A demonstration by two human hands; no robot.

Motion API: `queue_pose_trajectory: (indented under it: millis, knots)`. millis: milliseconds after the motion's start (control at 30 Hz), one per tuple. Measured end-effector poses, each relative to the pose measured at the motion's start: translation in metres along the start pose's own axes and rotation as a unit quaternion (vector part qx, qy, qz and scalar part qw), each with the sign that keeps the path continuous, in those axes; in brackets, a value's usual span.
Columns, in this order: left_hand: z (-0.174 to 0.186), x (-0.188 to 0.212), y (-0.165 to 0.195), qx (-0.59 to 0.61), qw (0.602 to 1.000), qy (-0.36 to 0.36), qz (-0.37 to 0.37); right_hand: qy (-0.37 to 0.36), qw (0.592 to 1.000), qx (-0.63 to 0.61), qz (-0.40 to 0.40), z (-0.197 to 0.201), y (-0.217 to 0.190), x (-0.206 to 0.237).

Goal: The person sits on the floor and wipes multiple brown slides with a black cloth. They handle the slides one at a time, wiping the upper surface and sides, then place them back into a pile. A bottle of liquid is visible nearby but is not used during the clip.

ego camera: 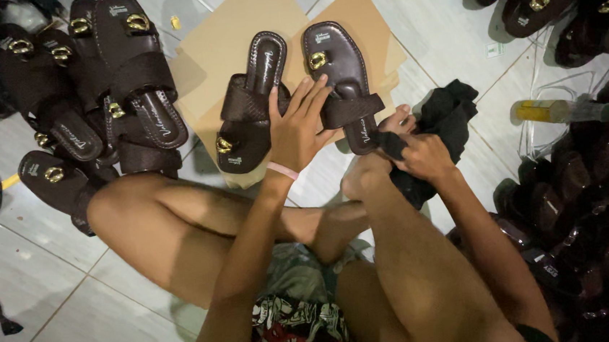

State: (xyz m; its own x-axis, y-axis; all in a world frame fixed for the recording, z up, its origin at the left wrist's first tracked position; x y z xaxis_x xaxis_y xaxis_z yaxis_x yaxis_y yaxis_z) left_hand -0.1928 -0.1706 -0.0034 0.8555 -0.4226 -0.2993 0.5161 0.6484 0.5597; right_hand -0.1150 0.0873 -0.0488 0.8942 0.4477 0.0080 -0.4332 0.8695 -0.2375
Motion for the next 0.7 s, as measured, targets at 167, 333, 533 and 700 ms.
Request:
queue_pose_trajectory:
  millis: [167,333,533,700]
  knots:
    - [0.001,0.0,0.002,0.023,1.0,-0.011,0.014,0.019,0.997,0.024,-0.067,0.011,-0.008,-0.033]
    - [-0.003,0.007,0.009,0.006,1.0,0.009,-0.013,0.04,0.994,-0.034,-0.095,0.006,-0.015,-0.05]
    - [-0.017,0.025,0.02,-0.029,0.996,0.061,-0.051,-0.114,0.992,-0.05,-0.036,0.026,-0.015,-0.004]
    - [-0.023,0.028,0.015,0.026,0.996,0.051,-0.062,0.073,0.978,-0.147,-0.125,0.069,-0.008,-0.015]
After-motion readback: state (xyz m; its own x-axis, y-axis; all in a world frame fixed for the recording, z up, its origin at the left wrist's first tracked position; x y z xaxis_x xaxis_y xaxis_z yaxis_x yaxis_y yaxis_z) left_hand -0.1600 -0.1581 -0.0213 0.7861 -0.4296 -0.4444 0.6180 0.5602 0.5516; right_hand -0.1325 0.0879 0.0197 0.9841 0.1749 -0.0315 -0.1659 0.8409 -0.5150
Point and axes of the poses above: each hand's wrist, its own x-axis away from the middle knuckle, its own z-axis out of the back of the hand, y = z × x, the point moved 6 cm from there along -x, towards the middle knuckle, and after that the axes turned 5 degrees about -z, right-handed, at the moved point
